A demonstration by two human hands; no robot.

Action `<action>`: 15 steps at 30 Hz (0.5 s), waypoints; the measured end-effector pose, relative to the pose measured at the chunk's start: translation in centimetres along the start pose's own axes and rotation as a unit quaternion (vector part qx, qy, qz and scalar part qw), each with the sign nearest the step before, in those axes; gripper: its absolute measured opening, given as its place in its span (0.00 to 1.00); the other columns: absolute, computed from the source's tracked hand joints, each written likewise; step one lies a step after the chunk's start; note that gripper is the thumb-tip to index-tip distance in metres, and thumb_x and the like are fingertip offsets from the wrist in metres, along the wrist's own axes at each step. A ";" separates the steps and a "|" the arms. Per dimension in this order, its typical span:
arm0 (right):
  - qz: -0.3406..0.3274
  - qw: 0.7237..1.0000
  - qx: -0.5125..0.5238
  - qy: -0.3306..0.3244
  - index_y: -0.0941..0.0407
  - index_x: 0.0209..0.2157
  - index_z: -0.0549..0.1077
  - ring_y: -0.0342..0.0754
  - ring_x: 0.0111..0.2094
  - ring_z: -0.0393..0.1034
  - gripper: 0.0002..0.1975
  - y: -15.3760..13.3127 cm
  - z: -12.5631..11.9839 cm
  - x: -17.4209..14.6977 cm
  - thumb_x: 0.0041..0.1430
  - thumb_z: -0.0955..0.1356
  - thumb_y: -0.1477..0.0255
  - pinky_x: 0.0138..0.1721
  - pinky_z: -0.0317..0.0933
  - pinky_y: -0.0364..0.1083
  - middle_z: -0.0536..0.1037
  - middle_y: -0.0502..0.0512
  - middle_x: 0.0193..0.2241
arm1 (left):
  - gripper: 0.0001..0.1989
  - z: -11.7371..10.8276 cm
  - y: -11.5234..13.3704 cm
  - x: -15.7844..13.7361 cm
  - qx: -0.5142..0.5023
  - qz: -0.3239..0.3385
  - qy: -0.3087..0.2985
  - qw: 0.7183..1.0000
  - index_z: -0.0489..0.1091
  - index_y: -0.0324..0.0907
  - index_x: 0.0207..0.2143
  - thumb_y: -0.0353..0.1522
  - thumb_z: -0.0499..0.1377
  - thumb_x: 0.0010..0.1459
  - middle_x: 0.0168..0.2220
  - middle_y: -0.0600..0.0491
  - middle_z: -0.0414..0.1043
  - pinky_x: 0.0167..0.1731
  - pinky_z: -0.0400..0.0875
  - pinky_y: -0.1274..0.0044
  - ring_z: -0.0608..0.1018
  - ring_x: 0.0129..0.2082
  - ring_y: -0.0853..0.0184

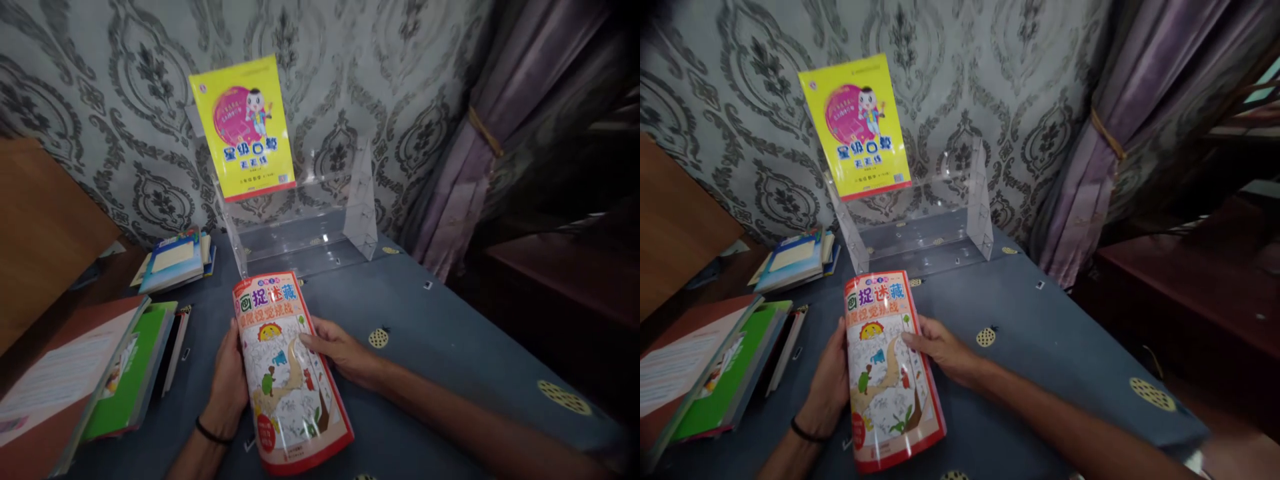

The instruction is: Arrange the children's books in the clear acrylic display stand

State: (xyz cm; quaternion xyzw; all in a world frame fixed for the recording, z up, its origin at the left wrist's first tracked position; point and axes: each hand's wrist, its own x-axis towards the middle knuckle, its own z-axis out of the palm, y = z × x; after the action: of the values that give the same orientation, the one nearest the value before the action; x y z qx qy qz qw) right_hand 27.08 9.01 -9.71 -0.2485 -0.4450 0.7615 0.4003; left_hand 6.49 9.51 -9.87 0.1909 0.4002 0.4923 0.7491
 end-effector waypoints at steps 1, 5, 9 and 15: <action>0.006 1.000 0.015 0.004 0.59 0.52 0.72 0.52 0.41 0.80 0.28 0.0 -0.1 0.0 0.56 0.75 0.57 0.48 0.72 0.53 0.82 0.62 0.44 | 0.29 0.0 0.0 0.0 -0.014 0.001 0.002 1.000 0.73 0.40 0.54 0.49 0.63 0.57 0.48 0.42 0.80 0.48 0.77 0.59 0.81 0.48 0.47; 0.011 0.997 0.070 0.032 0.62 0.48 0.75 0.52 0.39 0.81 0.26 0.0 -0.7 0.2 0.54 0.77 0.59 0.49 0.71 0.53 0.83 0.63 0.40 | 0.32 -0.2 0.2 0.2 -0.072 -0.045 -0.056 0.995 0.68 0.38 0.61 0.47 0.61 0.61 0.53 0.39 0.77 0.56 0.70 0.55 0.78 0.53 0.45; 0.028 0.990 0.127 0.062 0.63 0.42 0.77 0.52 0.34 0.81 0.22 -0.1 -2.0 0.5 0.52 0.78 0.63 0.46 0.71 0.52 0.84 0.63 0.33 | 0.36 -0.6 0.2 0.5 -0.067 -0.127 -0.143 0.979 0.63 0.36 0.65 0.49 0.58 0.62 0.56 0.37 0.75 0.61 0.62 0.53 0.74 0.58 0.43; 0.030 0.988 0.153 0.024 0.62 0.44 0.77 0.53 0.38 0.81 0.22 -0.2 -2.5 0.7 0.53 0.78 0.62 0.49 0.70 0.53 0.84 0.63 0.37 | 0.44 0.5 0.1 0.3 -0.055 -0.089 -0.249 0.963 0.66 0.38 0.64 0.55 0.65 0.51 0.58 0.38 0.73 0.64 0.57 0.54 0.70 0.62 0.40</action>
State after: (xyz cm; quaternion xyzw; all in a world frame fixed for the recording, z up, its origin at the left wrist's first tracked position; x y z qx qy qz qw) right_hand 28.62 10.81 -10.69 -0.2160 -0.3060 0.8262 0.4208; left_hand 6.88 9.87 -9.61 0.2297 0.1893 0.3819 0.8749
